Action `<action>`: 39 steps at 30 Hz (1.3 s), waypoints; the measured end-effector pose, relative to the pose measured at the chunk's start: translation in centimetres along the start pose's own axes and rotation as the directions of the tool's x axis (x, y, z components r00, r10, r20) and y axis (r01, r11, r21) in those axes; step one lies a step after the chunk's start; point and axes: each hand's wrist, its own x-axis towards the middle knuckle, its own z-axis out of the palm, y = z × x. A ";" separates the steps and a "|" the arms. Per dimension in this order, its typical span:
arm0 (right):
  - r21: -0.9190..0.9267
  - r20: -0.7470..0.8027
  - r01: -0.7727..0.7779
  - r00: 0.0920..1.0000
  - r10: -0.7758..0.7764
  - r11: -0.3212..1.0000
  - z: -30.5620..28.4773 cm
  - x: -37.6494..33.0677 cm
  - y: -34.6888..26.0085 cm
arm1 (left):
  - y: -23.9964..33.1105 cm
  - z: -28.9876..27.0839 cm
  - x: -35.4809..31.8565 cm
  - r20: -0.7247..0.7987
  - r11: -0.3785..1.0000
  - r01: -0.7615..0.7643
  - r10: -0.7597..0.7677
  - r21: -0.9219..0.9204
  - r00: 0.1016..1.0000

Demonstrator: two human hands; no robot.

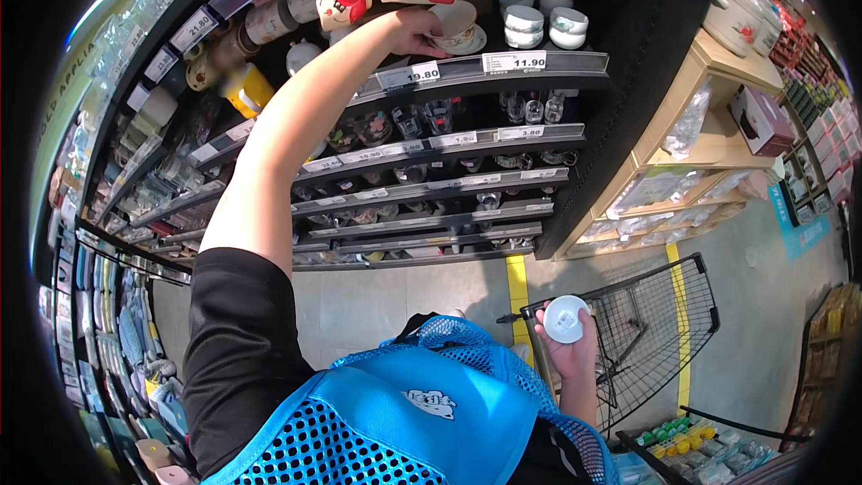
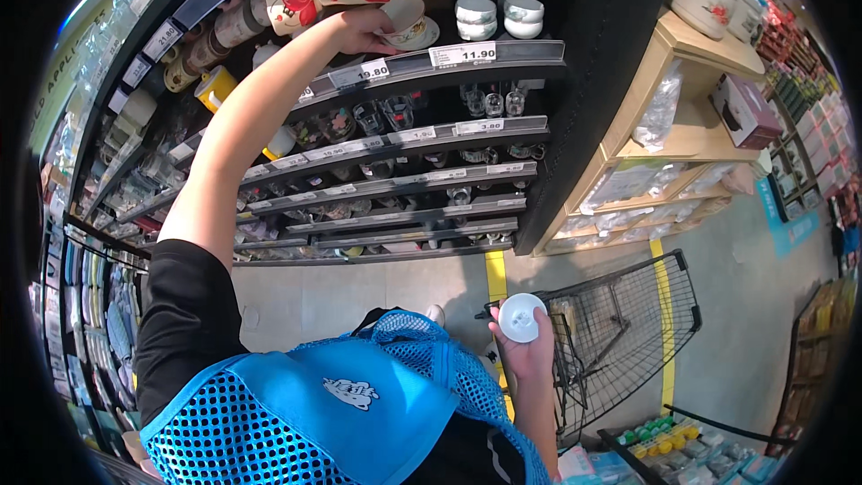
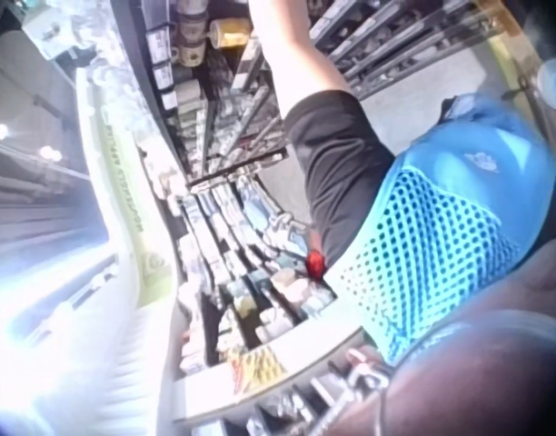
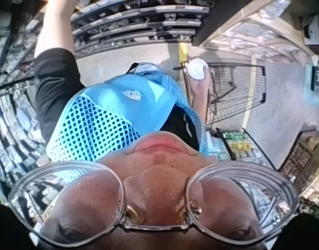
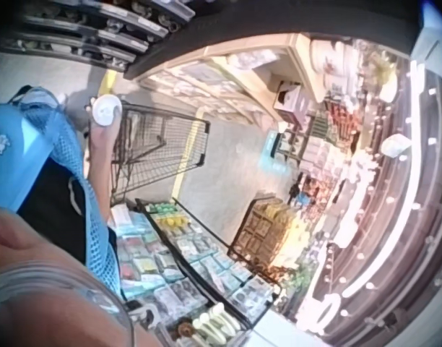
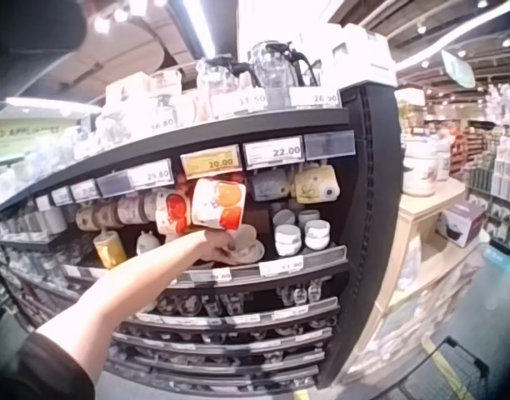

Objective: The person organizes and restacks mugs, teapots, and kitchenware on store shelves by hand.

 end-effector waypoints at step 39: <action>-0.022 0.023 0.104 0.994 -0.104 0.994 -0.9 -1.0 -0.9 | 0.7 -1.3 2.7 -0.024 0.929 0.101 -0.099 0.355 0.995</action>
